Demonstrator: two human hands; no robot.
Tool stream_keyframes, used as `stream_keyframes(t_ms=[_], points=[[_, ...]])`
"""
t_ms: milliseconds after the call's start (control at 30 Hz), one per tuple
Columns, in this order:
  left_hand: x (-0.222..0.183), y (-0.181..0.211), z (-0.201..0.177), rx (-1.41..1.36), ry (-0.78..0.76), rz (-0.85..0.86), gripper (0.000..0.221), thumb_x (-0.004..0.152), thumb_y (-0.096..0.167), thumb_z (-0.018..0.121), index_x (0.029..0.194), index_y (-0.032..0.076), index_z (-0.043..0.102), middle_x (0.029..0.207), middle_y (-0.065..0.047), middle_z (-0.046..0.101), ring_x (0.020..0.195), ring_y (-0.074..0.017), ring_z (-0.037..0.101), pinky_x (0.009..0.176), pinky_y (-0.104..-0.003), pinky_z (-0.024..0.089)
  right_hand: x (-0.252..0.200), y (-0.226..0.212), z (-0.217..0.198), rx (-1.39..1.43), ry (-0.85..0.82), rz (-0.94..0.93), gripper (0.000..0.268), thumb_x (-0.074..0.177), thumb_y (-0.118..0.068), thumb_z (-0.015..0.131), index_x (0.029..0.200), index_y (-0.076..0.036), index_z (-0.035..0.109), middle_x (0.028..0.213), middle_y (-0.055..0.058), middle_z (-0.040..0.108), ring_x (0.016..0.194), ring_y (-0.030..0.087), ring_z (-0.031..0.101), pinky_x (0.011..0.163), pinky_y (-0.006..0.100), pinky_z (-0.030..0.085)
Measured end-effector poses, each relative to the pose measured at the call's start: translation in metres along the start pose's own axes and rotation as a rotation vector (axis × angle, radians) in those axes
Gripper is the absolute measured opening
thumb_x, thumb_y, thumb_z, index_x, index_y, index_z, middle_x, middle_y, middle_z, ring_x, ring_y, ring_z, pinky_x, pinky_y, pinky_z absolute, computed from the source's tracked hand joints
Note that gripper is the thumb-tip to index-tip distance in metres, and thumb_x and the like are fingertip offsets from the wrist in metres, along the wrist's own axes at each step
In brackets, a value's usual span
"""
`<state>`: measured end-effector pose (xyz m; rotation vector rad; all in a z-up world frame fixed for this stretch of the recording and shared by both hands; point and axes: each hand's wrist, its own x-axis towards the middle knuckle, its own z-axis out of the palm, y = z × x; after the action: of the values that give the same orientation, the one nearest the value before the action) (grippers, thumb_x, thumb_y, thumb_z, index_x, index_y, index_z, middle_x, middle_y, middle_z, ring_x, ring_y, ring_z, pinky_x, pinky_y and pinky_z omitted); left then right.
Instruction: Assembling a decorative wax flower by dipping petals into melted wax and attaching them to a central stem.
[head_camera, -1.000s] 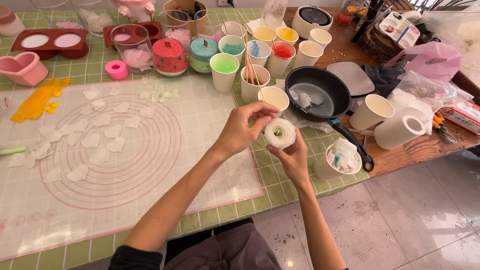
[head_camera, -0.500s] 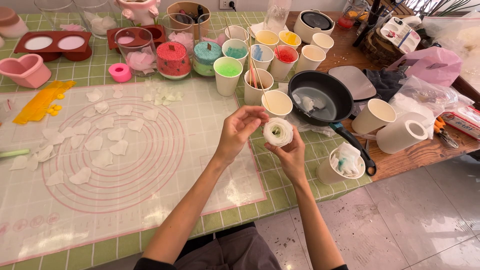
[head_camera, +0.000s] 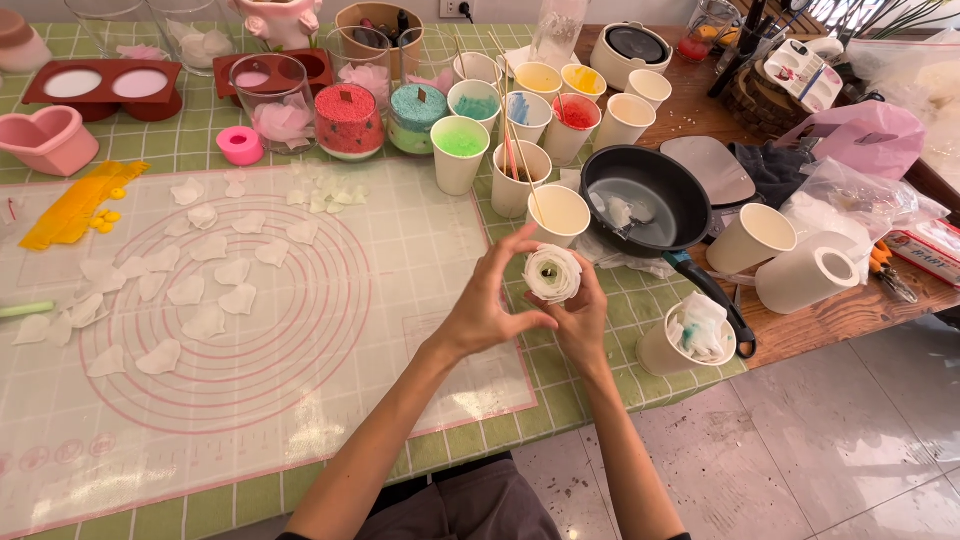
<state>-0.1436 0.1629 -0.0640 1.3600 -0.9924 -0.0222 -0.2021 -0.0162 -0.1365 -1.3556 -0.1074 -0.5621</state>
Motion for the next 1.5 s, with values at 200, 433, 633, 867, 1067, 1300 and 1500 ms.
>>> stream_keyframes(t_ms=[200,433,633,867,1067,1300,1500], points=[[-0.008,-0.009,0.011,0.248,-0.011,0.050,0.115,0.067,0.016,0.093,0.160,0.011,0.026,0.145,-0.011,0.054,0.135,-0.0303,0.051,0.116,-0.045,0.037,-0.005,0.009,0.000,-0.080,0.050,-0.032,0.062,0.091,0.008,0.072,0.146,0.000,0.045,0.136,0.012,0.061,0.120,0.024,0.066,0.095,0.041,0.066],[-0.012,-0.019,0.010,0.289,0.042,0.139,0.100,0.079,0.007,0.086,0.161,0.014,0.028,0.146,-0.005,0.061,0.133,-0.0273,0.056,0.116,-0.043,0.040,-0.012,0.021,-0.008,-0.210,0.048,-0.081,0.059,0.086,0.009,0.077,0.139,0.003,0.052,0.123,0.011,0.068,0.106,0.023,0.074,0.091,0.036,0.065],[-0.013,-0.020,0.009,0.294,0.022,0.133,0.098,0.078,-0.002,0.078,0.161,0.014,0.028,0.145,-0.003,0.062,0.130,-0.0262,0.058,0.114,-0.042,0.040,-0.013,0.021,-0.006,-0.260,0.077,-0.138,0.065,0.082,0.009,0.080,0.140,0.003,0.051,0.126,0.008,0.066,0.115,0.018,0.068,0.097,0.034,0.062],[-0.013,-0.023,0.009,0.304,0.026,0.160,0.097,0.078,-0.005,0.075,0.161,0.015,0.028,0.144,-0.003,0.063,0.129,-0.0256,0.059,0.113,-0.041,0.040,-0.015,0.023,-0.008,-0.315,0.115,-0.152,0.065,0.082,0.006,0.082,0.139,0.002,0.052,0.125,0.007,0.067,0.116,0.016,0.067,0.099,0.032,0.059],[-0.013,-0.023,0.009,0.315,0.024,0.166,0.097,0.079,-0.005,0.076,0.161,0.015,0.029,0.143,-0.002,0.065,0.124,-0.0241,0.060,0.109,-0.040,0.041,-0.015,0.022,-0.008,-0.337,0.120,-0.165,0.062,0.082,0.004,0.084,0.137,0.001,0.055,0.125,0.007,0.068,0.115,0.016,0.068,0.099,0.031,0.059],[-0.011,-0.024,0.008,0.298,0.027,0.138,0.098,0.079,0.000,0.081,0.161,0.016,0.030,0.141,0.000,0.067,0.121,-0.0231,0.061,0.109,-0.039,0.043,-0.015,0.024,-0.010,-0.268,0.092,-0.129,0.067,0.080,0.005,0.084,0.138,0.001,0.052,0.129,0.008,0.065,0.121,0.018,0.065,0.104,0.033,0.056],[-0.007,-0.030,-0.001,0.158,-0.006,-0.060,0.103,0.076,0.005,0.087,0.161,0.016,0.030,0.138,-0.005,0.067,0.127,-0.0256,0.060,0.111,-0.044,0.043,-0.012,0.011,-0.003,-0.260,-0.046,-0.155,0.069,0.080,0.010,0.076,0.143,0.004,0.048,0.138,0.010,0.058,0.133,0.020,0.056,0.117,0.036,0.043]])
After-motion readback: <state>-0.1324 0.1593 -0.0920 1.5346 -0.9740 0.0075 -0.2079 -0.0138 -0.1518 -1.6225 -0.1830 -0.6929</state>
